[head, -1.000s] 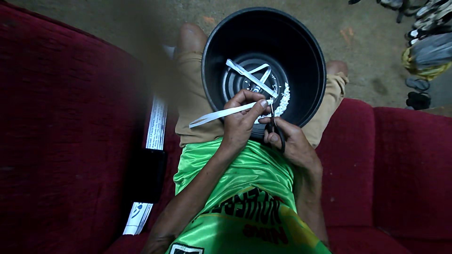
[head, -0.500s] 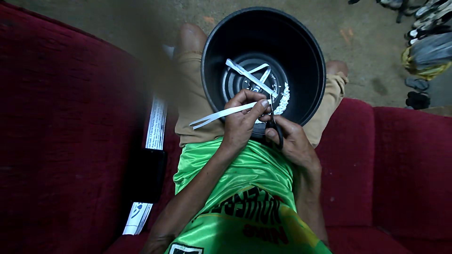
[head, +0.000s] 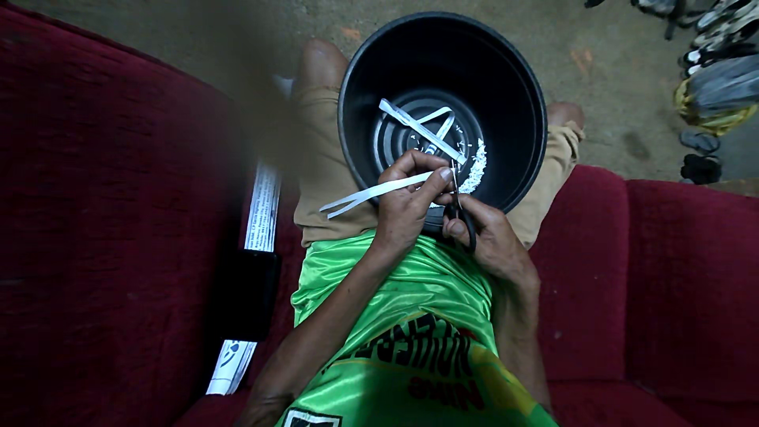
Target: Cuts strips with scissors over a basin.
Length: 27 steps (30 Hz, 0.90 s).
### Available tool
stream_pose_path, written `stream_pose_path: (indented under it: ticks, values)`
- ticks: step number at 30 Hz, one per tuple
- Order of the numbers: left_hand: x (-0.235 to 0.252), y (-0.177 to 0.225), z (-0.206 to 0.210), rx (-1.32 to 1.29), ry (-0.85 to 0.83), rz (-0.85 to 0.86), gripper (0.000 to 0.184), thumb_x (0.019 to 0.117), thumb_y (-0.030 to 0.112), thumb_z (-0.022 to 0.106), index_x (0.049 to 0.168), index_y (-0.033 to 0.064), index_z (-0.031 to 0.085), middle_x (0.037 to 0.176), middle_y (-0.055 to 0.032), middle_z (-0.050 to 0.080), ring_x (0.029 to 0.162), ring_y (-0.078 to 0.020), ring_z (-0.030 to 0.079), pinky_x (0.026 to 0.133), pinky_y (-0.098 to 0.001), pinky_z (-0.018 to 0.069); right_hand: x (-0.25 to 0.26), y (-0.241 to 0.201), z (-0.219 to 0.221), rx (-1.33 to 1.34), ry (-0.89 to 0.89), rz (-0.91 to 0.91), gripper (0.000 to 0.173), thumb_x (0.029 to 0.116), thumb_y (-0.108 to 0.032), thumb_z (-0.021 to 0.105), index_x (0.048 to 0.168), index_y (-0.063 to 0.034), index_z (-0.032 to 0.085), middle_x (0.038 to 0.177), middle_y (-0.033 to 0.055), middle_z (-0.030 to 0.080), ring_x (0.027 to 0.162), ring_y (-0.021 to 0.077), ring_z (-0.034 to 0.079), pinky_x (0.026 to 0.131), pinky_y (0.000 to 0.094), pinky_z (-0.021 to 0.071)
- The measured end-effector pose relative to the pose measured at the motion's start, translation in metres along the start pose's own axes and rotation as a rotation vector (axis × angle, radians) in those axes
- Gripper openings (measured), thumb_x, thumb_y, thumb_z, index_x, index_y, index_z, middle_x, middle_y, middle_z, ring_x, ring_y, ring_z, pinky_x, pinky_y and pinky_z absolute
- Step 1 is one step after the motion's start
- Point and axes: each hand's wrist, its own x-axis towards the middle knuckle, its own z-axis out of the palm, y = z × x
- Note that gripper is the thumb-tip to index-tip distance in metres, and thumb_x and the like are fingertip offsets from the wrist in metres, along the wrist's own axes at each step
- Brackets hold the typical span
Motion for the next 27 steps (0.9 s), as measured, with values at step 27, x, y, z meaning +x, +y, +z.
stream_pose_path:
  ticks: [27]
  values:
    - [-0.0035,0.0021,0.0004,0.033,0.006,-0.002,0.006,0.0985,0.000,0.063,0.104,0.0011,0.062,0.088,-0.0073,0.067,0.076,-0.0135,0.068,0.071,-0.0278,0.0610,-0.0022,0.0011,-0.0003,0.010,-0.030,0.004,0.057,0.0974,-0.057,0.060,0.130,-0.0106,0.064,0.074,-0.0050,0.056,0.056,0.0039,0.049,0.049,0.0209,0.0440]
